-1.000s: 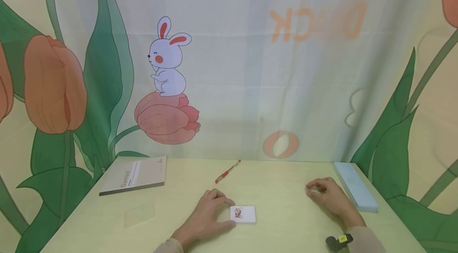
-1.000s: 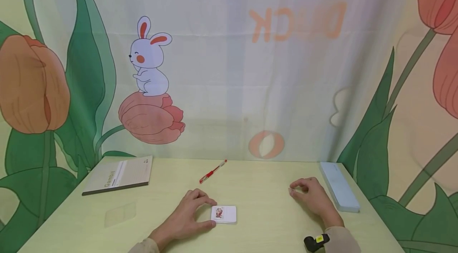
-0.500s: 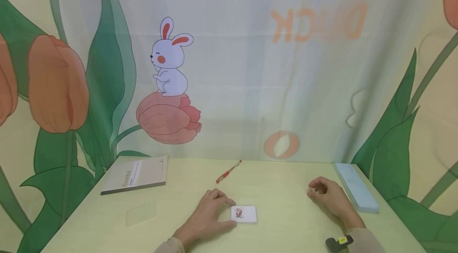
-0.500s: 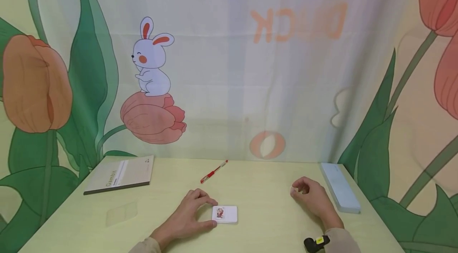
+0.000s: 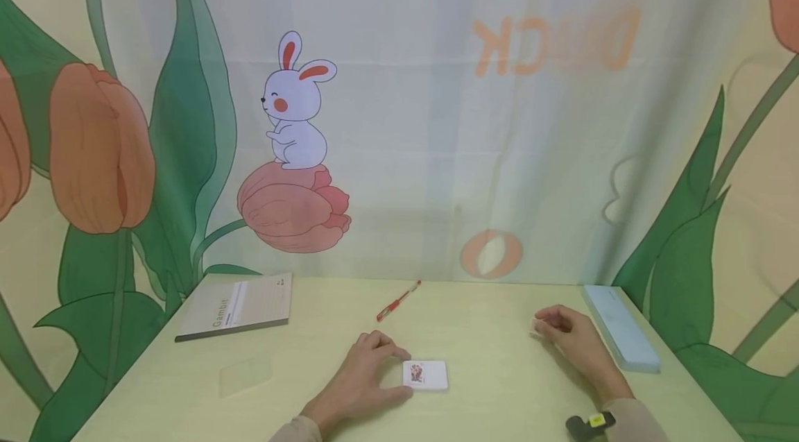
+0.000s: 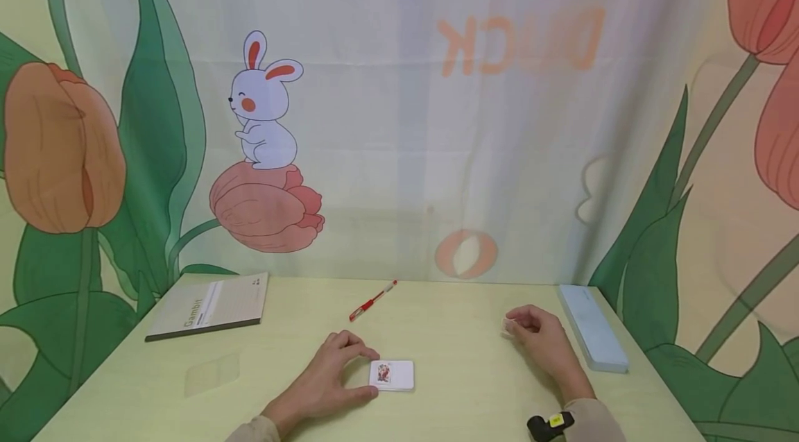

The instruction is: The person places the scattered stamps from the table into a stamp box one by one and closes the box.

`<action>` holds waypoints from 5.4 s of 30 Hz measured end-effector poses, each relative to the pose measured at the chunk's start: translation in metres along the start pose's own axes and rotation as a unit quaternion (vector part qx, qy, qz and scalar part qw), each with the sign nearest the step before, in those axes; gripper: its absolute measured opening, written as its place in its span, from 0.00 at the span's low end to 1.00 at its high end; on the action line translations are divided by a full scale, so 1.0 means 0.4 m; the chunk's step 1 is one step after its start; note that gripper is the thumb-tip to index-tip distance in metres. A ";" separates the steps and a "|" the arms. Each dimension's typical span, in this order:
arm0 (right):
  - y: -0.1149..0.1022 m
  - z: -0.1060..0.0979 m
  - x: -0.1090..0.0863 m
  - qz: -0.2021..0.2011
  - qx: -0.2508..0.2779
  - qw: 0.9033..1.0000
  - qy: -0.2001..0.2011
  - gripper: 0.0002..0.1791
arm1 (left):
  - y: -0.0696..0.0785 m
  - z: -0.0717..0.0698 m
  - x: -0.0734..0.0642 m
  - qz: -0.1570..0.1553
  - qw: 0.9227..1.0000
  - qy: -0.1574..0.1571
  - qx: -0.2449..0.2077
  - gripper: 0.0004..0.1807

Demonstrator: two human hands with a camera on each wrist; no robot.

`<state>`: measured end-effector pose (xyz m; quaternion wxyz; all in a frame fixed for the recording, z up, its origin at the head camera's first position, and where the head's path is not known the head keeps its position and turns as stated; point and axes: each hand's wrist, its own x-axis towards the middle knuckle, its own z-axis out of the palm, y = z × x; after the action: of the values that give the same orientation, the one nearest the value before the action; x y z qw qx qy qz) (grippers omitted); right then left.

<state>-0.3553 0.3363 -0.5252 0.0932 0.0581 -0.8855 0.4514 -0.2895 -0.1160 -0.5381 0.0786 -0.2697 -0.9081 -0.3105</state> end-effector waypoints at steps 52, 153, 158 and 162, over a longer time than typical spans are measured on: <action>-0.279 0.308 -0.102 -0.088 0.073 0.975 -0.192 0.05 | -0.002 -0.006 0.000 -0.010 1.000 -0.004 -0.007 0.28; -0.224 0.270 -0.117 -0.152 -0.045 0.967 -0.199 0.26 | 0.019 -0.038 0.012 -0.005 1.000 -0.017 -0.024 0.42; -0.226 0.270 -0.120 -0.148 -0.046 0.967 -0.203 0.26 | 0.013 -0.092 0.016 -0.008 0.999 0.008 -0.045 0.41; -0.229 0.267 -0.123 -0.142 -0.048 0.968 -0.202 0.25 | -0.002 -0.153 0.006 -0.014 0.998 0.043 -0.046 0.40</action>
<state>-0.3024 0.1972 -0.5251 -0.0218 0.2688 -0.8894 0.3692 -0.2933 -0.1526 -0.4890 0.1003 -0.2468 -0.8923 -0.3645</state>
